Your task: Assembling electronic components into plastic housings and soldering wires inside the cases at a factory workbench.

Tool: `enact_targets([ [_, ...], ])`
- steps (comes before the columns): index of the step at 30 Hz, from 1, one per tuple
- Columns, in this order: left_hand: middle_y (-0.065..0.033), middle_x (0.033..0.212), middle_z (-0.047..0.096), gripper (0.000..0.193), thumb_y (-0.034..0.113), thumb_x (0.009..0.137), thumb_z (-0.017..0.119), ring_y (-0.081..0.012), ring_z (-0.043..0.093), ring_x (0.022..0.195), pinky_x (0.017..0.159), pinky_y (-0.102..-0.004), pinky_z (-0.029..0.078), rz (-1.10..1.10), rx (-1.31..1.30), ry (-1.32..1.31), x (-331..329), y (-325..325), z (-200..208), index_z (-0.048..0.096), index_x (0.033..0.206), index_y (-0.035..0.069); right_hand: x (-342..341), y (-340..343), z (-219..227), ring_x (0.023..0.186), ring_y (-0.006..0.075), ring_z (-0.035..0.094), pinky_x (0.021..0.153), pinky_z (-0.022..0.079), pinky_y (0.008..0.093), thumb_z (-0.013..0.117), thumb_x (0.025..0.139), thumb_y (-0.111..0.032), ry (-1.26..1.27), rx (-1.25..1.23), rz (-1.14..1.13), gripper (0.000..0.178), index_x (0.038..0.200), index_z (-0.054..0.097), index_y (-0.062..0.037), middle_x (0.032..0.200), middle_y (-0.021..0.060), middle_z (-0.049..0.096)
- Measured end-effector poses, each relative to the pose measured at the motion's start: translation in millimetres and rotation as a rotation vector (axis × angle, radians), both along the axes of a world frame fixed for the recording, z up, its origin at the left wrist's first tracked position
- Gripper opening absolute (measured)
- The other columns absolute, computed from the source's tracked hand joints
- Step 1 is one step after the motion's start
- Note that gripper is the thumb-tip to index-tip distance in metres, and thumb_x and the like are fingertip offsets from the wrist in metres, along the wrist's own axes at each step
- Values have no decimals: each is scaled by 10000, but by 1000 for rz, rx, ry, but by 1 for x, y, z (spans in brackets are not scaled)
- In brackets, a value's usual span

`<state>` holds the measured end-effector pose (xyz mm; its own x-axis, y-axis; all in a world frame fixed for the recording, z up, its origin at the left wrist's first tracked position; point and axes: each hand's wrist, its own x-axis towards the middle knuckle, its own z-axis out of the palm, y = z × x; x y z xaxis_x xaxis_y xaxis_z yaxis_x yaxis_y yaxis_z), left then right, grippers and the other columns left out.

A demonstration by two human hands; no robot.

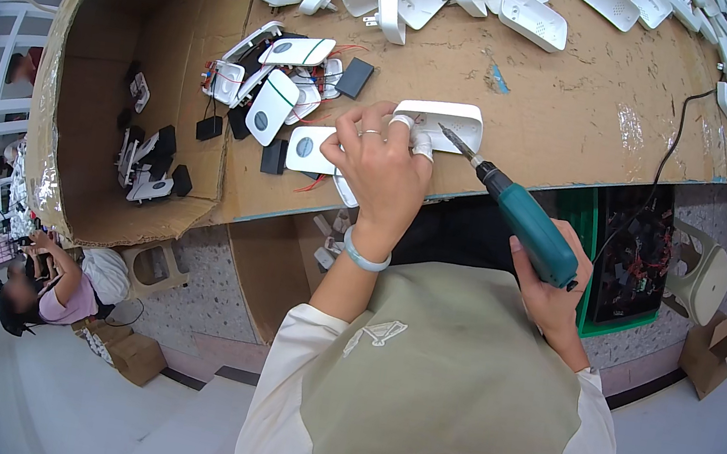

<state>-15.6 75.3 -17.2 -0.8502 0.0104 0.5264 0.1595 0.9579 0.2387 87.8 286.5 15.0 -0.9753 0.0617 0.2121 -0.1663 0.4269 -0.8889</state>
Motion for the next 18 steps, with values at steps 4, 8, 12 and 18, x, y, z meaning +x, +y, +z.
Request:
enact_targets([
  [4, -92, 1060, 712, 147, 107, 748, 781, -302, 581, 1039, 888, -452, 369, -48, 90, -34, 3, -4, -7, 732, 870, 43, 5, 2, 2, 816, 254, 662, 747, 523, 316, 776, 804, 63, -10, -14, -17, 206, 979, 671, 36, 934, 136, 685],
  [8, -133, 1028, 715, 118, 84, 807, 765, -336, 628, 910, 829, -440, 443, -112, 217, -86, 8, -12, -11, 718, 898, 25, 13, 6, 4, 818, 196, 648, 751, 509, 288, 780, 821, 51, -54, -20, -59, 208, 999, 672, 37, 933, 112, 674],
  [12, -137, 943, 690, 134, 40, 807, 762, -318, 631, 780, 692, -415, 485, -184, 292, -180, 32, -20, 14, 717, 933, 33, 38, 22, -22, 832, 135, 632, 740, 523, 266, 778, 868, 33, -40, -241, -323, 304, 1153, 674, 41, 1039, 78, 704],
  [18, -62, 870, 712, 88, 32, 854, 790, -109, 633, 706, 627, -238, 484, -142, 788, -365, 99, -80, 48, 705, 876, 31, 13, 15, -6, 634, 65, 564, 565, 456, 220, 683, 920, 59, 45, -281, -315, 286, 1203, 650, 43, 1081, 127, 736],
])
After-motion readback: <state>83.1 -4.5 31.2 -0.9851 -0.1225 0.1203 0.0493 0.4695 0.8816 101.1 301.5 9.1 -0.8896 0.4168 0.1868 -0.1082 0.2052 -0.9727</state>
